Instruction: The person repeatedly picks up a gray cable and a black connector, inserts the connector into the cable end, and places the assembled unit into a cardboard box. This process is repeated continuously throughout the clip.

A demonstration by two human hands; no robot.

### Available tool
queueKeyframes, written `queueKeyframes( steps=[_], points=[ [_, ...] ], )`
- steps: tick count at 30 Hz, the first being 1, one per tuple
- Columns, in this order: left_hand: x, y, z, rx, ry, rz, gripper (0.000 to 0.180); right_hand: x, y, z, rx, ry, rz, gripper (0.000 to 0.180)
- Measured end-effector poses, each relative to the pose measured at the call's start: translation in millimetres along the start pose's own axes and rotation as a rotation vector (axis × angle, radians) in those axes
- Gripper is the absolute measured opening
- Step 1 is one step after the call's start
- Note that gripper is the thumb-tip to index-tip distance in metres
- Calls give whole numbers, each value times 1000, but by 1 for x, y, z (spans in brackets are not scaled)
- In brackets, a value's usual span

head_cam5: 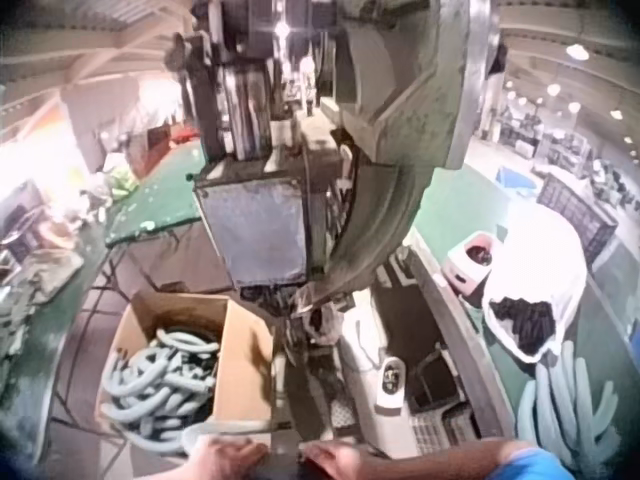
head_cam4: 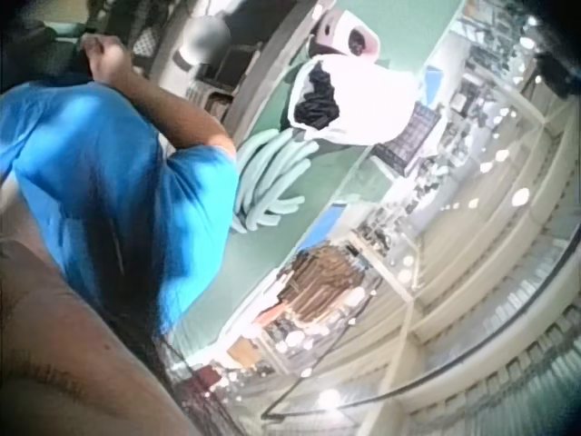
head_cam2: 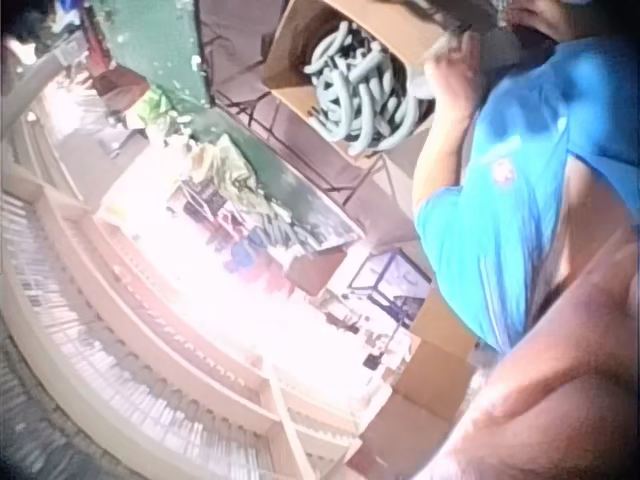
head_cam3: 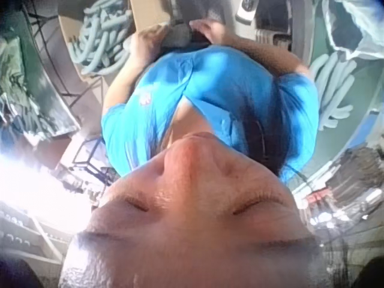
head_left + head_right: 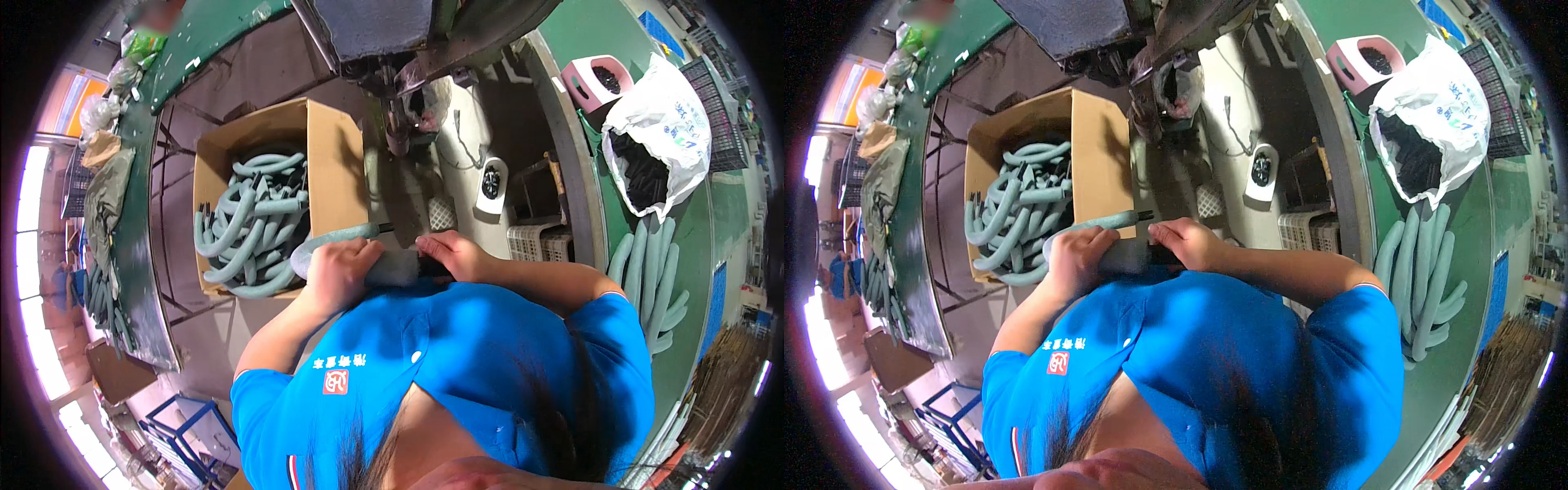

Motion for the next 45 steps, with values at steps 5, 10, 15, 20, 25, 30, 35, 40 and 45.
queueKeyframes(
  steps=[5,10,15,20,25,30,35,40,45],
  points=[
    [11,-27,-30,-48,81,50,21,-12,-23,11,116,63,-158,38],
    [28,-11,-16,-89,76,128,29,-18,2,26,382,102,-135,48],
    [6,13,113,355,-334,250,40,-25,-9,57,467,8,-21,42],
    [-19,59,173,937,-542,293,33,-53,-51,96,427,-196,-87,28],
    [-42,237,166,1102,-289,658,60,-71,-63,97,467,-207,-113,25],
    [46,231,64,900,-262,560,98,-96,-61,114,264,-306,-80,24],
    [120,119,-130,43,361,187,45,-150,-110,148,287,-535,-91,23],
    [96,13,-239,-92,672,-96,53,-248,-114,220,-132,-1067,-25,20],
    [60,-13,-248,-212,776,208,49,-390,-93,288,-1054,-1571,-322,24]
  ],
)
Point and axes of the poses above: each hand's wrist, its own x-axis towards the middle knuckle, its own z-axis out of the back of the hand, y = z × x, the point moved 7 cm from there along x, towards the middle knuckle, and after that the axes turned 2 degrees about -y, right-handed, at the moved point
